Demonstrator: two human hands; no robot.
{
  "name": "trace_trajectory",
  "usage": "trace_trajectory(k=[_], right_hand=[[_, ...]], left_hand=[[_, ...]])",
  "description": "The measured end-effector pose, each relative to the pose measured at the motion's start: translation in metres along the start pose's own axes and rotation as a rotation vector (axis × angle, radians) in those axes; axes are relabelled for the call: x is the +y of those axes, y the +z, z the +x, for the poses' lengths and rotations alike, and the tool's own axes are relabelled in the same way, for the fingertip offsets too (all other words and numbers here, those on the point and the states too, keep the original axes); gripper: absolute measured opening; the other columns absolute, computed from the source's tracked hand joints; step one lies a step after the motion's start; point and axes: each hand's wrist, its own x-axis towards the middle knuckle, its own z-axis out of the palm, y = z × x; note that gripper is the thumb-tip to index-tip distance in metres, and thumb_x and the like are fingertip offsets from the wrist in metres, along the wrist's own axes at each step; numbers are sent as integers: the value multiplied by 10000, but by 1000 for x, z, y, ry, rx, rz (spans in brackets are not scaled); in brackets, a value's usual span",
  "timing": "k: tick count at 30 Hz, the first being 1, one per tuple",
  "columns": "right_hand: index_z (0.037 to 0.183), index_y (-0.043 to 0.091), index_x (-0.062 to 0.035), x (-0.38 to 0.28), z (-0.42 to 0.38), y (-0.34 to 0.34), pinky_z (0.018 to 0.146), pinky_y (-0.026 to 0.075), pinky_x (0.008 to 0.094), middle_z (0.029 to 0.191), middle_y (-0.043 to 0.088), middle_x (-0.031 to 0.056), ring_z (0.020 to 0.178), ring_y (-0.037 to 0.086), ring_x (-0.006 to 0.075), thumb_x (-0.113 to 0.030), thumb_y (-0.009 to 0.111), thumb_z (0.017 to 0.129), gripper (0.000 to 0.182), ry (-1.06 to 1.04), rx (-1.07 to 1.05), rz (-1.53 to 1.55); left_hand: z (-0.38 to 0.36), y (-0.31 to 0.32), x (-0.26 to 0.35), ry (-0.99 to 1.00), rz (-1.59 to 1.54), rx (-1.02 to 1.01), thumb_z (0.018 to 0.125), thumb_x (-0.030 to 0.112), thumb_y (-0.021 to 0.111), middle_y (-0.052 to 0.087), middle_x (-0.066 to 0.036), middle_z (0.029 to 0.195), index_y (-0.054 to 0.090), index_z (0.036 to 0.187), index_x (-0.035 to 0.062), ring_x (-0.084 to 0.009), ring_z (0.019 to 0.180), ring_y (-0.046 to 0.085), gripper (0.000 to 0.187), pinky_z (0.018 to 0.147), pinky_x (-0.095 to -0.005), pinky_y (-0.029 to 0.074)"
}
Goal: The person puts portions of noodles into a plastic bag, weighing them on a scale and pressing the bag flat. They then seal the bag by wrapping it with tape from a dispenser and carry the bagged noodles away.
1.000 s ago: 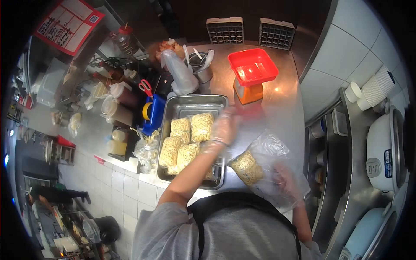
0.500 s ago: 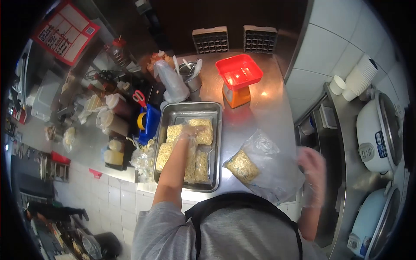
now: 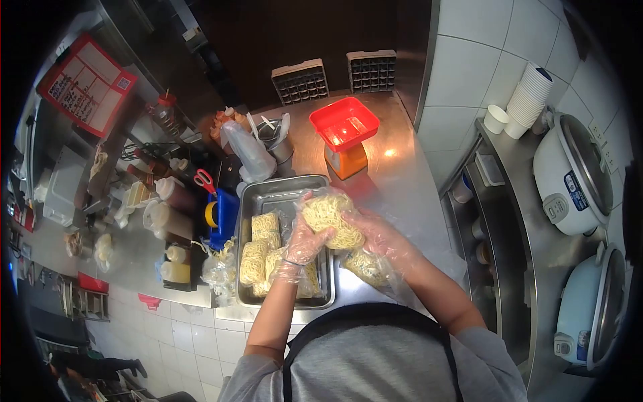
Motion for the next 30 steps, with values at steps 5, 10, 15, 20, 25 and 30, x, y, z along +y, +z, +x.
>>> trace_trajectory(k=[5,10,15,20,25,30], right_hand=[[1181,542,17,-49,-26,-10,860,520,305,1083,625,59,975,631,130,-126,724,831,419,-271,137,-509],[819,557,-44,-71,-32,-39,644,437,307,774,546,34,703,509,116,-102,753,772,209,-308,75,-1354],[736,488,-51,-102,-43,-11,653,408,275,751,445,-1,705,430,107,-75,722,776,238,-331,117,-1470],[1047,540,-79,-99,-57,-68,779,456,281,959,494,-13,884,516,117,-67,763,745,375,-509,259,-897],[1294,446,-57,-27,-100,-112,941,443,313,1202,504,36,1069,520,171,-72,830,713,697,-403,421,-874],[969,655,-1,32,-86,-154,759,487,323,917,638,39,836,597,161,-213,755,821,277,-313,470,-1044]], left_hand=[[4,11,-14,-96,84,-147,732,-29,784,433,-143,1347,82,1488,51,-223,1230,472,1035,1051,-368,405],[25,20,-59,107,672,-230,575,241,926,482,-144,1350,162,1491,0,-214,1219,482,1217,1080,-384,337],[58,74,-34,50,554,-404,721,182,830,675,-81,1049,638,1175,12,-152,978,610,522,860,-332,489],[70,83,-52,86,775,-326,851,163,716,702,-50,812,725,982,23,-108,756,640,192,711,-305,518],[49,64,-98,-329,555,-129,901,228,666,702,-102,844,708,995,-8,-101,717,633,257,686,-306,523],[65,43,-164,-478,370,-34,921,300,623,700,-184,840,680,995,-39,-184,695,670,351,698,-343,543]])
